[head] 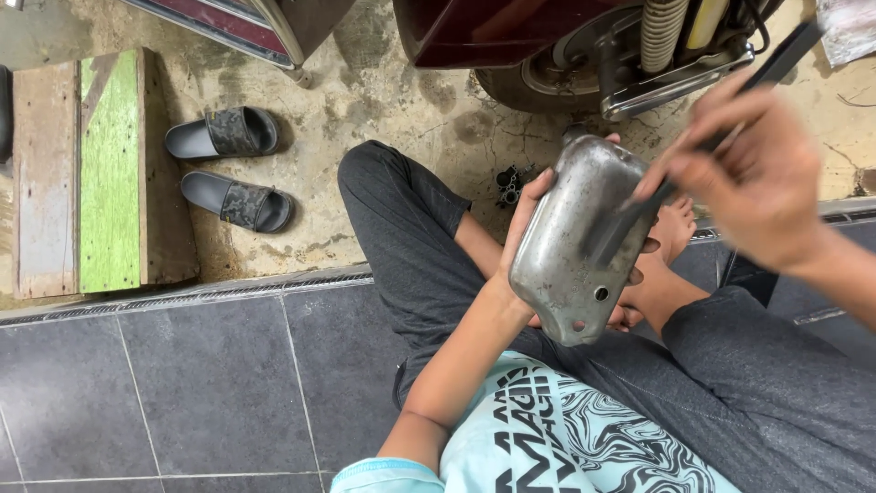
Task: Cleaning the interior surface of a motorcycle exhaust shield using a small brush to remove dirt and soot.
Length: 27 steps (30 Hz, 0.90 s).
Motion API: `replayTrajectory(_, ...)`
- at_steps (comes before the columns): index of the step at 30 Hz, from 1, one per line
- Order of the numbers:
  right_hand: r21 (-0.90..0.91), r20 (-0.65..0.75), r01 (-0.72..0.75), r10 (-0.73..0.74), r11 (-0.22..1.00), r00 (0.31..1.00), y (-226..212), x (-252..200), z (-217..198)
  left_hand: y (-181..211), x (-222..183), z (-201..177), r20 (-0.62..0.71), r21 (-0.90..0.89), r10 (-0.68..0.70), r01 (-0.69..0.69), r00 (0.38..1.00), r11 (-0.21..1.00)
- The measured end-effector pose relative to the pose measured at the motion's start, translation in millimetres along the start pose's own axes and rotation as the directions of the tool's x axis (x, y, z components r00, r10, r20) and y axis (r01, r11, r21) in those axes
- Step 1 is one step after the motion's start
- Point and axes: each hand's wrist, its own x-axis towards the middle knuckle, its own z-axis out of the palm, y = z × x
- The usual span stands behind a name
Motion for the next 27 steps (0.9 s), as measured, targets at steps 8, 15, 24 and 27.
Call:
replayTrajectory(8, 0.049, -0.055, 0.003, -0.001, 0.999, 0.998, -11, -6, 12, 2, -2, -6, -0.007, -0.001, -0.044, 0.044, 0.999, 0.999)
replayTrajectory(15, -0.011, -0.041, -0.058, 0.058, 0.998, 0.997, -13, -2, -20, -5, 1, -1, 0.041, -0.079, -0.039, 0.043, 0.998, 0.996)
replayTrajectory(24, 0.104, -0.13, -0.233, 0.245, 0.967, 0.961, -11, -4, -25, -19, 2, 12, 0.105, -0.108, 0.005, 0.006, 0.994, 0.994)
replayTrajectory(27, 0.184, -0.155, -0.279, 0.308, 0.943, 0.939, -9, -3, -23, -25, 9, 62, -0.173, 0.175, -0.021, 0.052, 0.985, 0.983)
